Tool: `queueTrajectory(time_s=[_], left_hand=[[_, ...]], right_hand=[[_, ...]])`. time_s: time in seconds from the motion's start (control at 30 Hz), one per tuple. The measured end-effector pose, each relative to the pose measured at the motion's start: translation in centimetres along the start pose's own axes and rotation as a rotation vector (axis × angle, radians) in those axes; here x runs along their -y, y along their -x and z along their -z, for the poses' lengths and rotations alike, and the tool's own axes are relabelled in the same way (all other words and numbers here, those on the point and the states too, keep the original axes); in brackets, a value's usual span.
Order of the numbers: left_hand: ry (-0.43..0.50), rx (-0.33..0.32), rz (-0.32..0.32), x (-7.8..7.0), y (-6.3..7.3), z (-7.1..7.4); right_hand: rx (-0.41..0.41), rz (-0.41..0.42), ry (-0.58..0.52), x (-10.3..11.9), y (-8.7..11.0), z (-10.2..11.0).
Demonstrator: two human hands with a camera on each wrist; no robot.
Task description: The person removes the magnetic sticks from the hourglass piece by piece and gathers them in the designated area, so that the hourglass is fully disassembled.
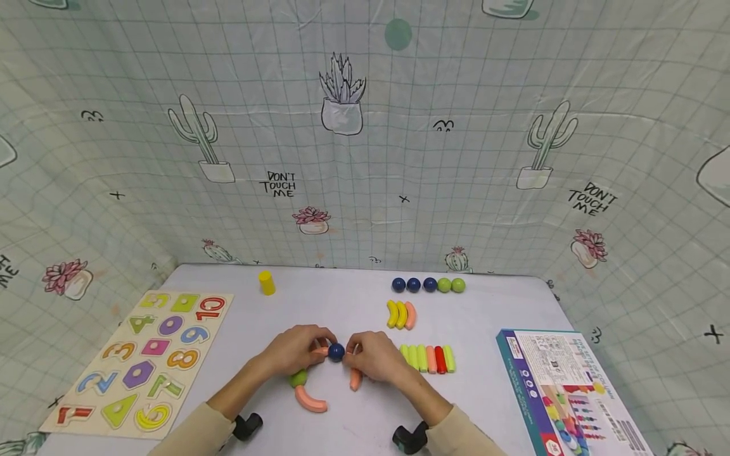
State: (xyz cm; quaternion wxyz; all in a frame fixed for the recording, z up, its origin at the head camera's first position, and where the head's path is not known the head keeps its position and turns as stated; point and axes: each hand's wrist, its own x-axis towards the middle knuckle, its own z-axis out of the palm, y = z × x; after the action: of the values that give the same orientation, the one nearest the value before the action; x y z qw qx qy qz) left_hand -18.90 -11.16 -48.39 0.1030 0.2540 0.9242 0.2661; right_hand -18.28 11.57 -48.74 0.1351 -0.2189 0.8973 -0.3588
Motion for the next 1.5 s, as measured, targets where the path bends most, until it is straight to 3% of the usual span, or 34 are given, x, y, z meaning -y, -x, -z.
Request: queueTrajectory(time_s=[0.17,0.3,0.43,0.57,0.7,0.83,1.07,1.33,1.5], left_hand=[[-0.023,0.003,0.035,-0.4,0.1,0.1],[-0.035,0.014,0.072,-0.3,0.5,0.5],[-0.017,0.030,0.120,0.0,1.0,0.9],[-0.016,0.034,0.146,0.3,1.3,1.1],[-0.010,0.033,0.153,0.3,1.5,1.2],[-0.002,0.031,0.165,0.1,1.6,1.1],[-0.006,0.021,0.163,-0.2,1.8,1.1],[-0.012,0.068,0.317,-0.2,2.3,1.9],[0.008,0.067,0.299,-0.1,2.2,1.7]], right_hand=[[-0.053,-0.011,-0.031,-0.2,0.3,2.7],[-0.148,-0.119,-0.098,-1.2,0.4,6.1],[-0.237,-0.241,-0.150,-3.4,0.5,9.4],[-0.283,-0.324,-0.134,-6.7,0.4,11.2],[-0.276,-0.408,-0.091,-9.4,-0.1,11.6],[-0.244,-0.462,-0.069,-10.6,-0.8,11.3],[-0.208,-0.479,-0.051,-10.7,-1.7,11.0],[-0.185,-0.482,-0.084,-10.5,-1.9,10.6],[-0.199,-0.488,-0.106,-10.2,-1.8,10.5]])
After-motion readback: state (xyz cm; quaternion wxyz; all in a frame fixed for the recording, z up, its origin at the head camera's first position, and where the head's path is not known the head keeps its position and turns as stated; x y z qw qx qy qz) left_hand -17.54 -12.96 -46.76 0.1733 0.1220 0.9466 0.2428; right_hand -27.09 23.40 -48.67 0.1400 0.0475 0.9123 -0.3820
